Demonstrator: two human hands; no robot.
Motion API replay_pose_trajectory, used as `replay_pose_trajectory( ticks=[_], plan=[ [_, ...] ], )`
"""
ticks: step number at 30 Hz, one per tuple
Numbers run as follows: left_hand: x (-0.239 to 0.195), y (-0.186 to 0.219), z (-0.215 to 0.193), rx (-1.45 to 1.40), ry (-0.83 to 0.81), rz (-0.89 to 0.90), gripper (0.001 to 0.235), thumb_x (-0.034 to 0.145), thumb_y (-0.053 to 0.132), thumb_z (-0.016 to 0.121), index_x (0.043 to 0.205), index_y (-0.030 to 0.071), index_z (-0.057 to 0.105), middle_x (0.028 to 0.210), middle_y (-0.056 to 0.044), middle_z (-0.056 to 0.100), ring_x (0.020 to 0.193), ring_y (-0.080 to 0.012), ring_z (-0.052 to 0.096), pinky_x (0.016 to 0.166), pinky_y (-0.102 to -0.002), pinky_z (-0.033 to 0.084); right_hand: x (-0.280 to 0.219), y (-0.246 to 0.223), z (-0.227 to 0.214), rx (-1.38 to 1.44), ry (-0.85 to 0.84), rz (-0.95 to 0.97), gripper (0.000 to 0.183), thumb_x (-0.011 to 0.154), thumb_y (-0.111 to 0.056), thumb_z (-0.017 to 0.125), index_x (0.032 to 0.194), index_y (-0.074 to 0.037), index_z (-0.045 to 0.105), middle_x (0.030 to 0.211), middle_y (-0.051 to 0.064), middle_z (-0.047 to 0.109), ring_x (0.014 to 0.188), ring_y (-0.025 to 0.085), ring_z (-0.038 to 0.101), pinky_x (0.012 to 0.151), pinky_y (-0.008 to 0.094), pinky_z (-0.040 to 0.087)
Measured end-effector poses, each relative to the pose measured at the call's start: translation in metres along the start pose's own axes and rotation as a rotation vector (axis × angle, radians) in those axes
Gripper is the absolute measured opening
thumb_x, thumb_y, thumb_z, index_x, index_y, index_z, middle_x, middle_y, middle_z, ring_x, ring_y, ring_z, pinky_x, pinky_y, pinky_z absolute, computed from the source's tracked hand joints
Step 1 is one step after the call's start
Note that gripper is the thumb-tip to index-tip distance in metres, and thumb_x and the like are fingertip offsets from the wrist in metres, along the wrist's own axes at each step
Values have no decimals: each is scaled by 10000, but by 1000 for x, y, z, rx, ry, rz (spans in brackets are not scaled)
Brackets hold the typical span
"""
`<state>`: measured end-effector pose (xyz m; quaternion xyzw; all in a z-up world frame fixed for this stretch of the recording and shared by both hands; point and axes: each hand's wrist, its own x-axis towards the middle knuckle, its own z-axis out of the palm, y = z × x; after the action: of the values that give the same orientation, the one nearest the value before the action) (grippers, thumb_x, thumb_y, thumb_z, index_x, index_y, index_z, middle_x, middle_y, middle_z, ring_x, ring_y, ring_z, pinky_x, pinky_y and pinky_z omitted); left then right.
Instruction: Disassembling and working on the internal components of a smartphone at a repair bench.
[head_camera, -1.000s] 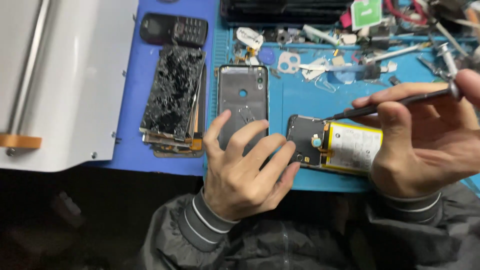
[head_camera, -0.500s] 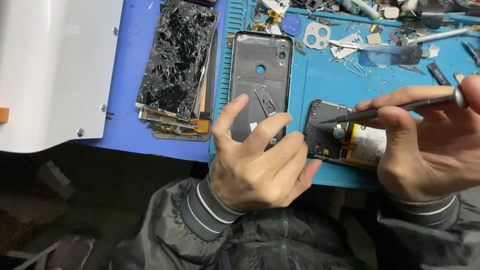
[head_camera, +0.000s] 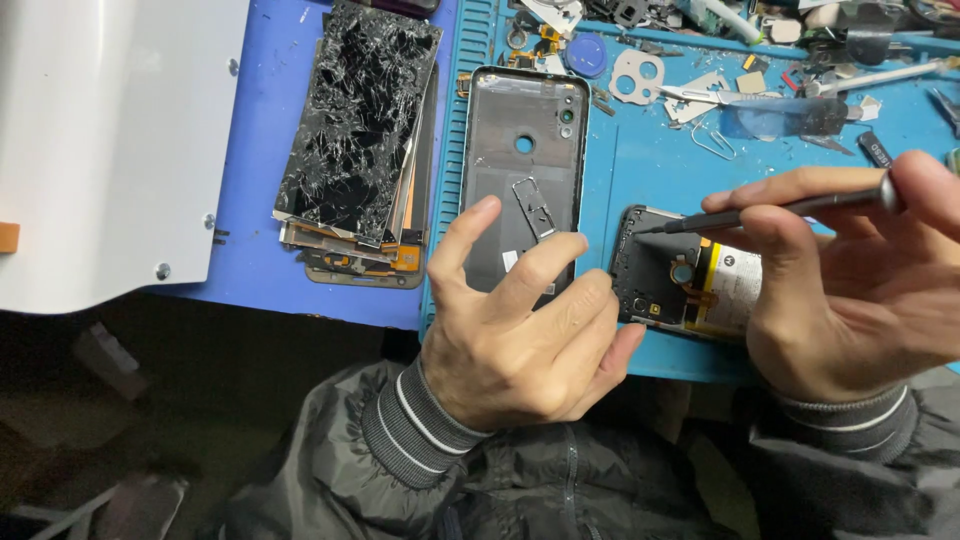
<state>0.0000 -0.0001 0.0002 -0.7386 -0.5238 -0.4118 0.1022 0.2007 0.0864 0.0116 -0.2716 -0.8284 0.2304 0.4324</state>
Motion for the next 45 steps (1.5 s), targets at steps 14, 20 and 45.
replay_pose_trajectory(
  ticks=[14,20,45],
  plan=[
    [5,4,-7,11,0,5,108,875,198,777,895,92,773,978,-10,676,1065,-235,638,1092,-632,277,-1,8,10,346,43,19,628,1000,210,601,1442,-137,319,1382,119,497,1259,357,707,1006,393,724],
    [10,2,2,44,26,33,106,814,208,763,846,107,767,914,-3,672,1029,-236,631,1033,-679,291,25,1,19,226,-29,6,692,826,112,707,1379,-124,362,1295,185,674,1054,227,779,893,316,709],
    [18,15,-17,-35,-125,-128,282,902,310,781,1030,62,742,1095,-21,695,1183,-290,555,1123,-694,248,22,0,9,180,62,-38,575,1028,211,681,1405,-13,308,1161,253,581,1079,350,728,947,419,724]
  ],
)
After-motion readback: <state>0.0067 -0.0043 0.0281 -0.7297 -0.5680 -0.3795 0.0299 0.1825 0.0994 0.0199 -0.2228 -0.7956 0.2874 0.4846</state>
